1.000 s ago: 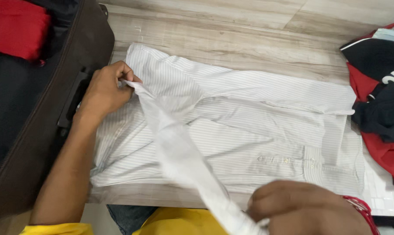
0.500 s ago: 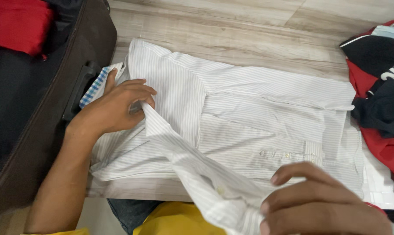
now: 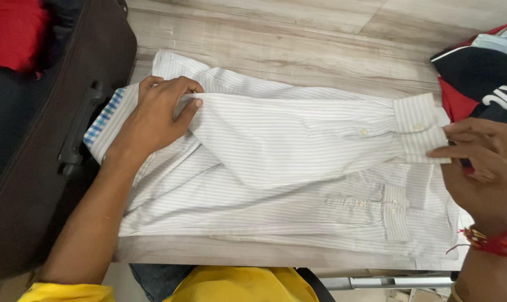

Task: The person buttons a striped shirt, folds the sleeves across the back by hand, folds the body into a rectangle, and places the shirt into a suitcase.

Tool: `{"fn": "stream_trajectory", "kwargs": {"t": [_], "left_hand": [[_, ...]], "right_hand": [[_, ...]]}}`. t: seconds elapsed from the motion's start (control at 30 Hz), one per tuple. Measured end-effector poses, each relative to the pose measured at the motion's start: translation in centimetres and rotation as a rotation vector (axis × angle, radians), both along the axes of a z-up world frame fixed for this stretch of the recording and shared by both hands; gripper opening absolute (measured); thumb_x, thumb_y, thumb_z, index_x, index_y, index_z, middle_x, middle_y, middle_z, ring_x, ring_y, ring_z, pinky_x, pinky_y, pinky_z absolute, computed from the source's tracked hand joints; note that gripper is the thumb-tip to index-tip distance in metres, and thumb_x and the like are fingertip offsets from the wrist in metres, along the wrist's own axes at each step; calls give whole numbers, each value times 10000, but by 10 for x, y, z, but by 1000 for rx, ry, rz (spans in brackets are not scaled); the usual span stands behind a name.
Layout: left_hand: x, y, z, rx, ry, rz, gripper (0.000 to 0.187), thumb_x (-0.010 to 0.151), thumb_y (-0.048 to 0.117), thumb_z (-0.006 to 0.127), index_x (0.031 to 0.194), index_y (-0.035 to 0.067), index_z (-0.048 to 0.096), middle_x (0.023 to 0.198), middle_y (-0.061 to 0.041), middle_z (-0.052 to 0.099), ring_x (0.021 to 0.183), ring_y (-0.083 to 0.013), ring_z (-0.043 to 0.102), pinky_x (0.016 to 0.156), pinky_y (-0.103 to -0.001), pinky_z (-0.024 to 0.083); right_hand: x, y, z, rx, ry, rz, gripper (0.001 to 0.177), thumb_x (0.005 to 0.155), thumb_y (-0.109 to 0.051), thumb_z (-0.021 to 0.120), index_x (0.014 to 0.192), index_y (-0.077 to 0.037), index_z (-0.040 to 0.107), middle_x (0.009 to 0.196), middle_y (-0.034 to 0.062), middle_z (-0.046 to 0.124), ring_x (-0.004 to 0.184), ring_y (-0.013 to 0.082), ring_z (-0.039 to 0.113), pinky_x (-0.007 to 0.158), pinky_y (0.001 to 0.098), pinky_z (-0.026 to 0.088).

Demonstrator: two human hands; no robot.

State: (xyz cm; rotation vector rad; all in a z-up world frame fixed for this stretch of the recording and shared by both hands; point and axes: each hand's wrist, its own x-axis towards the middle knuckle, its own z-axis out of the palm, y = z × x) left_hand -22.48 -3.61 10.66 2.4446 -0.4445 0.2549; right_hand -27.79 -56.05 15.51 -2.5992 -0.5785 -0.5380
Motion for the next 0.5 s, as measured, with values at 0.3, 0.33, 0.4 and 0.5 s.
{"fn": "stream_trajectory", "kwargs": {"t": [0.3, 0.33, 0.4, 0.5], "left_hand": [[9, -38, -22, 121, -204, 76, 244, 949, 92, 719, 1191, 62, 699, 1208, -85, 668, 1207, -273, 568, 1118, -504, 314], [4, -41, -22, 122, -194, 78, 244, 958, 91, 718, 1199, 66, 697, 1277, -72, 646, 1283, -277, 531, 1136, -503, 317], [-6, -46, -21, 115, -208, 55, 263, 941, 105, 706, 1198, 53, 687, 1340, -111, 614, 1324, -322, 497, 1134, -514, 311], [-16, -50, -26, 106, -172, 22, 325, 944, 165, 684, 1240, 34, 661, 1426, -172, 551, 1394, -375, 444, 1150, -554, 282]], "right_hand": [[25, -10, -46, -55, 300, -67, 321, 835, 131, 562, 1004, -56, 760, 1236, 126, 702, 923, 249, 717, 706, 324, 552], [24, -10, -48, -17, 357, -152, 306, 872, 100, 556, 1044, -55, 755, 1227, 112, 718, 845, 239, 720, 661, 328, 542], [29, -11, -52, -16, 281, -154, 246, 921, 49, 595, 1104, -39, 733, 1169, 126, 714, 907, 255, 714, 712, 349, 549], [38, -11, -60, -75, 147, -152, 194, 983, -67, 665, 1166, -27, 717, 1099, 148, 712, 966, 294, 691, 805, 397, 551]]}}
